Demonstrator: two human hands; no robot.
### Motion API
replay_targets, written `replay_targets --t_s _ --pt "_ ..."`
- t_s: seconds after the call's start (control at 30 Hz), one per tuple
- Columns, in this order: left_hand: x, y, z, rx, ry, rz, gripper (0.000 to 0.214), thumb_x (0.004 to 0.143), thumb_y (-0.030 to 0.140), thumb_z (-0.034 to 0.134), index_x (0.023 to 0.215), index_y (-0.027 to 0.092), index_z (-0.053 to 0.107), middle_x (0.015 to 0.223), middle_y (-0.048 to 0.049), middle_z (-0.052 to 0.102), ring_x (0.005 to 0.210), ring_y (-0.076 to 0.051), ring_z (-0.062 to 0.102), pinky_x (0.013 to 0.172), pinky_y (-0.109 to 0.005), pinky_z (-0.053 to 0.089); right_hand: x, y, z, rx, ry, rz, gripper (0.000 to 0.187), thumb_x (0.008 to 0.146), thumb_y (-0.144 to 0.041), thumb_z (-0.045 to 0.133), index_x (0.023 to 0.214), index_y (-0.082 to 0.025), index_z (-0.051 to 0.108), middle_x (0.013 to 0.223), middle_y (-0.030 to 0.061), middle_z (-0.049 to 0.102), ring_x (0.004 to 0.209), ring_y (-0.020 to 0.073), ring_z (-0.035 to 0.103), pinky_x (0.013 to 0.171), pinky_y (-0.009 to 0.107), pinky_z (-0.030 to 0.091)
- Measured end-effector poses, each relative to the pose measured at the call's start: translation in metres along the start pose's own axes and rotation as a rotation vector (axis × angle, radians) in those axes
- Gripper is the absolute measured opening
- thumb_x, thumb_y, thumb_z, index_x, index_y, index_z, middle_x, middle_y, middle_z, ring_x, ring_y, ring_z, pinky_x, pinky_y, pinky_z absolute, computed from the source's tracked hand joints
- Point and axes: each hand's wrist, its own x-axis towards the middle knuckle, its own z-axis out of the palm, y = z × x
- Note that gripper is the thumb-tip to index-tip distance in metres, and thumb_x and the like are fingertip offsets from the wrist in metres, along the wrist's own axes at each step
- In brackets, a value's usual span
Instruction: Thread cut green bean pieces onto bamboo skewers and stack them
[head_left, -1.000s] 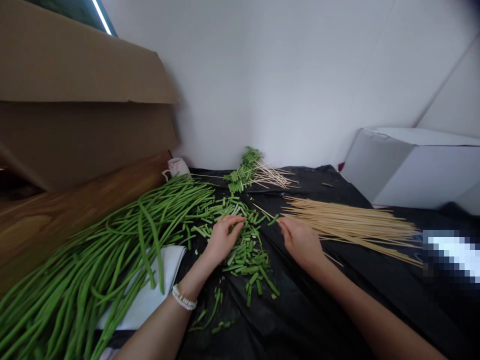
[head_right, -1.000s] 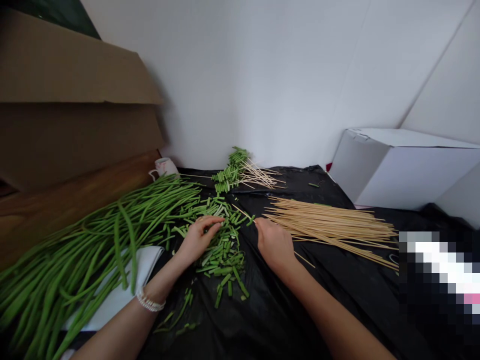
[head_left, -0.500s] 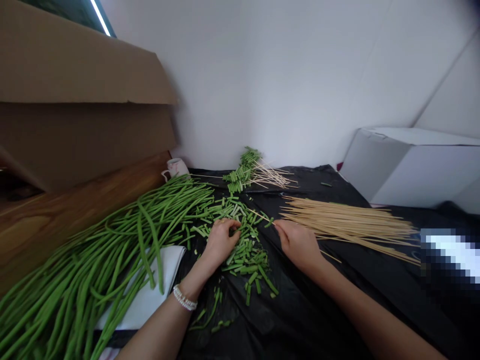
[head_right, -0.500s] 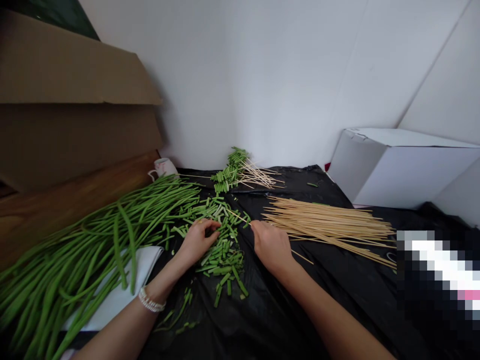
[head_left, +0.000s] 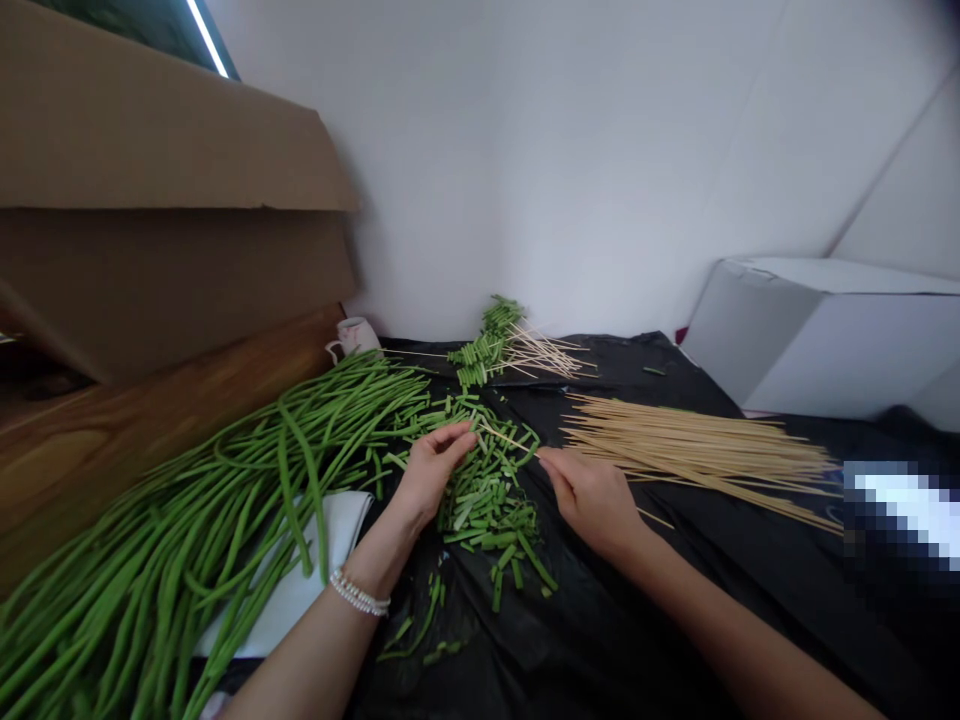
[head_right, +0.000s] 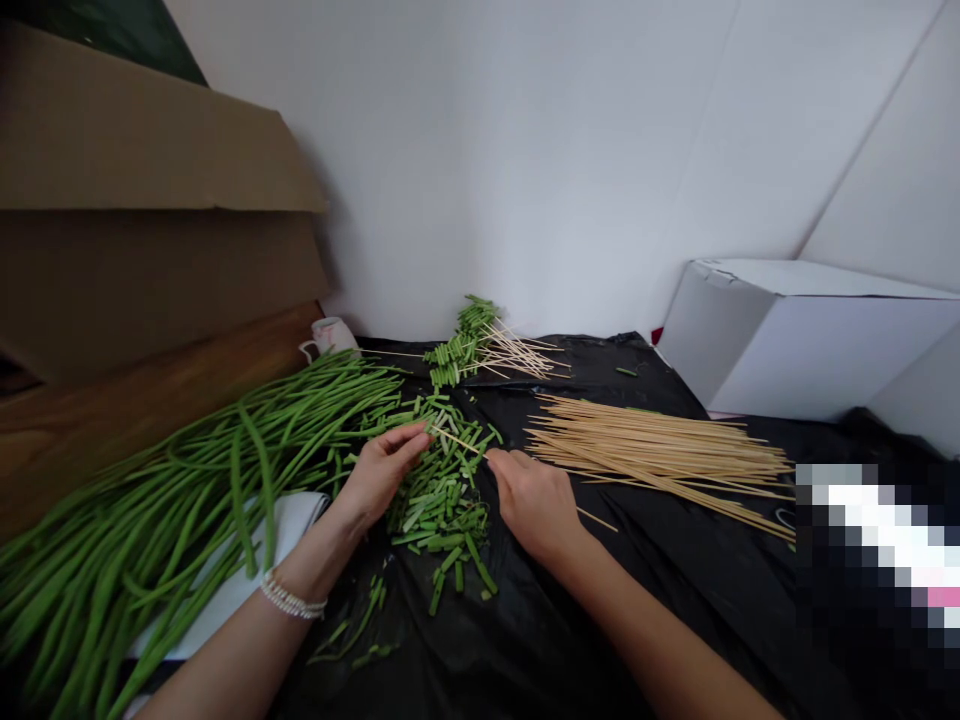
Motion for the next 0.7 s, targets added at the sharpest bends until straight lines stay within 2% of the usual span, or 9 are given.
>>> replay_targets --t_s 0.07,0.17,0.33,0.53,0.7 --pt "-0.0021 0.0024 0.0022 -0.172 -0.024 -0.109 0.032 0.06 0.032 0.082 0.087 0.016 0.074 0.084 -0.0039 0.071 0.077 -0.013 0.06 0.072 -0.024 0.045 -0.0003 -0.0015 -0.0004 -0.01 -0.021 -0.003 0.028 0.095 -0.025 0.039 0.105 -0.022 0.065 0.092 0.0037 0.07 0.082 0.0169 0.066 0.074 0.025 0.046" --pt "-0.0042 0.0051 0.0028 -0.282 -0.059 -0.159 0.028 0.061 0.029 0.082 0.083 0.016 0.073 0.084 -0.0025 0.07 0.077 -0.01 0.06 0.073 -0.021 0.046 -0.0006 -0.002 0.0 -0.016 -0.038 -0.001 0.028 0.096 -0.025 0.038 0.107 -0.023 0.064 0.092 0.0039 0.07 0.082 0.0167 0.066 0.073 0.024 0.045" --pt "-0.0045 0.0053 0.0003 -0.284 -0.103 -0.191 0.021 0.066 0.027 0.079 0.084 0.017 0.072 0.083 -0.0022 0.071 0.075 -0.01 0.062 0.07 -0.02 0.048 -0.0008 -0.0014 0.0015 -0.003 -0.039 0.005 0.028 0.095 -0.024 0.039 0.107 -0.022 0.064 0.093 0.0041 0.07 0.084 0.017 0.066 0.074 0.024 0.046" --pt "-0.0044 0.0071 0.0019 -0.314 -0.088 -0.2 0.026 0.065 0.021 0.08 0.09 0.015 0.073 0.08 -0.0034 0.072 0.072 -0.009 0.062 0.069 -0.02 0.048 -0.0008 -0.0024 0.0017 0.008 -0.043 0.005 0.028 0.095 -0.023 0.039 0.107 -0.022 0.065 0.092 0.0049 0.07 0.085 0.0175 0.066 0.073 0.024 0.046" --pt "-0.0042 0.0074 0.0033 -0.335 -0.074 -0.215 0.02 0.064 0.021 0.08 0.082 0.012 0.074 0.079 -0.0043 0.071 0.069 -0.008 0.061 0.066 -0.018 0.049 -0.0015 -0.0039 0.0021 0.025 -0.056 0.004 0.028 0.095 -0.023 0.039 0.107 -0.022 0.064 0.094 0.005 0.07 0.087 0.0172 0.066 0.075 0.024 0.047"
